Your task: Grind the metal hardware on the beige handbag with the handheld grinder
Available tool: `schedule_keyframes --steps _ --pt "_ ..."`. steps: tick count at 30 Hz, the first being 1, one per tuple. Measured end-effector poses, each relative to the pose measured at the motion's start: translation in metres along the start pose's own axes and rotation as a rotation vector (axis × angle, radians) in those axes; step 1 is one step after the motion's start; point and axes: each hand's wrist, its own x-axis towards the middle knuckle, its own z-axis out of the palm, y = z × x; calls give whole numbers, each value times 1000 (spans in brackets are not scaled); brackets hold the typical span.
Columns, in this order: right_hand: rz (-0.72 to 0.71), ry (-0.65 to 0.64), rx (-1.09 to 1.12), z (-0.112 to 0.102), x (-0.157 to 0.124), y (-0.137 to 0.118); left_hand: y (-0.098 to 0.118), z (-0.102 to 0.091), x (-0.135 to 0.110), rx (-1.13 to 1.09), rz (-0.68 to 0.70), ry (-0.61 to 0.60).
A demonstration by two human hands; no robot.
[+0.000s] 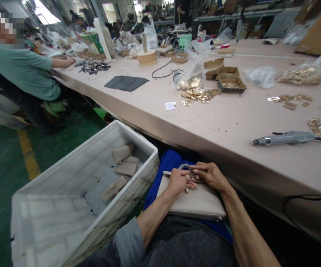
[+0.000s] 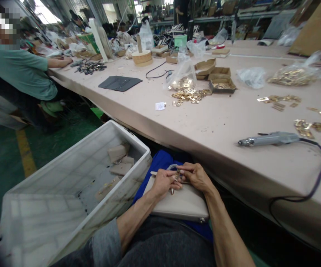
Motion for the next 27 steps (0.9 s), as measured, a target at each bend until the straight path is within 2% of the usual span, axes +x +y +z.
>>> schedule_keyframes --steps 10,18,23,27 --pt "-37 37 -125 8 1 -12 -2 2 -3 -29 9 34" --pt "-55 44 -235 7 -1 -14 -4 2 -2 -30 24 17" --pt "-65 42 -228 6 1 -11 -4 0 -2 7 38 34" --pt "-36 57 -232 5 -9 -19 -10 3 2 -21 27 44"
